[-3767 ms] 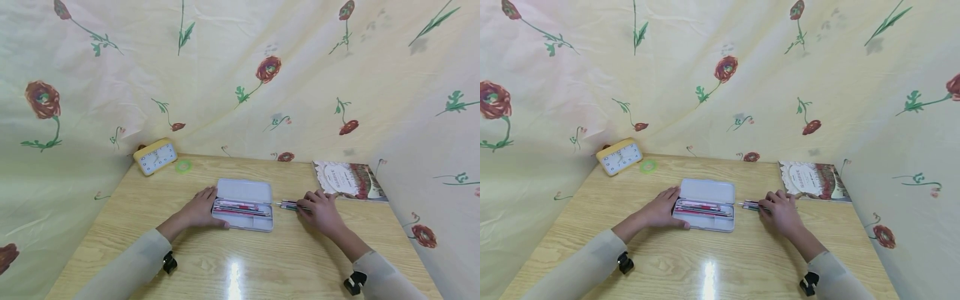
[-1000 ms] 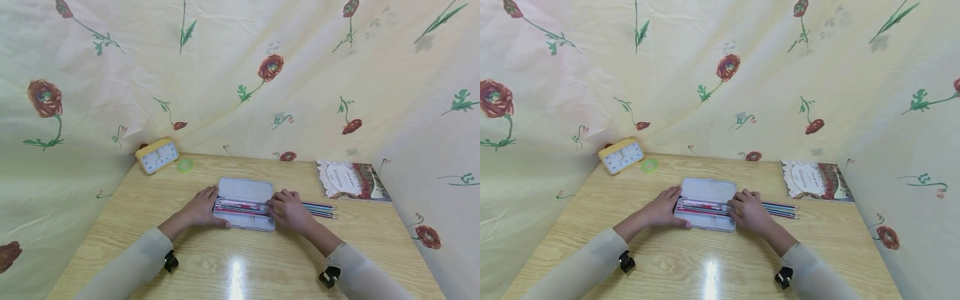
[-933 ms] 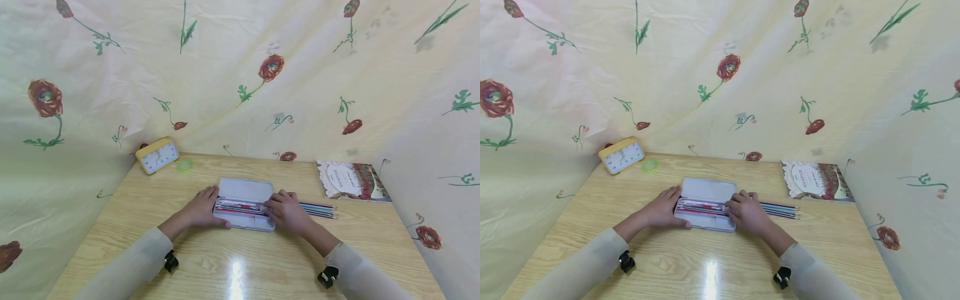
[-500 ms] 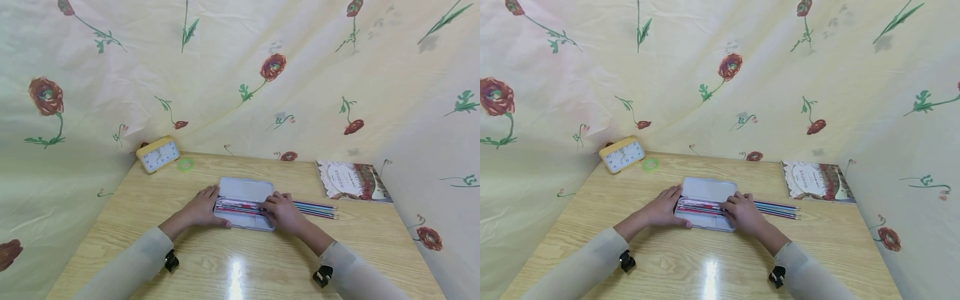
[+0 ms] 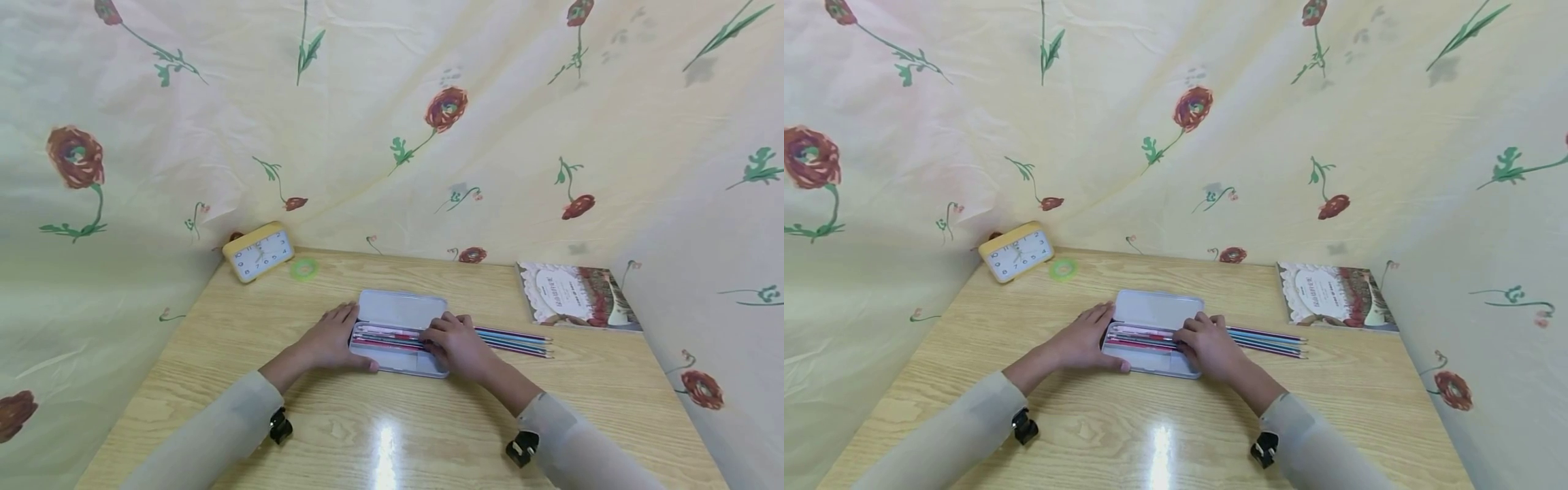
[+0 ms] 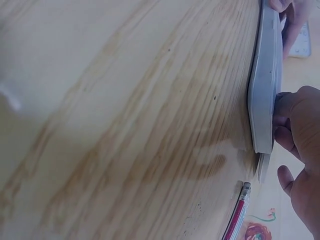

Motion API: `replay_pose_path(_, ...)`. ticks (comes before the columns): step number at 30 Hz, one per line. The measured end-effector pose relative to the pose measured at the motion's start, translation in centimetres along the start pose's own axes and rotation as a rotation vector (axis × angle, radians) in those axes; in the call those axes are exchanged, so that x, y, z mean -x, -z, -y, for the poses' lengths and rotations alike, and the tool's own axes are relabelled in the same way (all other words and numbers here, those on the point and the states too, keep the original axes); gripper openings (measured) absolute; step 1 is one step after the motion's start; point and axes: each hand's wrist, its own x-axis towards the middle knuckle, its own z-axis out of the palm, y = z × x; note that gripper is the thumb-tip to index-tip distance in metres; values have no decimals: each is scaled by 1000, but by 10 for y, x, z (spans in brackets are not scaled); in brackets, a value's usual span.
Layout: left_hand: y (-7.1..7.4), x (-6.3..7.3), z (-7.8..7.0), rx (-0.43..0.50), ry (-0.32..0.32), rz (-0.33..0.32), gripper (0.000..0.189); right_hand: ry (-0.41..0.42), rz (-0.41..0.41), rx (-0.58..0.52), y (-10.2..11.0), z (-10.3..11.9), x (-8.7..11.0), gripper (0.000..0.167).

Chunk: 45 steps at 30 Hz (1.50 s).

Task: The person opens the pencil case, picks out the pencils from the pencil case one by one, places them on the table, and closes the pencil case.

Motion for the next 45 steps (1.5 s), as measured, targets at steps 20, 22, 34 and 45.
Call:
replay_pose_path(20, 0, 0, -1, -1, 1, -4, 141, -126, 132, 51, 4, 28, -37, 14)
replay_pose_path(22, 1, 1, -1, -1, -1, -5, 141, -126, 138, 58, 1, 30, -42, 13)
replay_pose_path(34, -1, -1, 0, -20, -8, -7, 140, -133, 202, 85, -8, 36, -58, 14)
replay_pose_path(45, -1, -1, 1, -22, 0, -1, 142, -87, 168, 199, -5, 38, -59, 12)
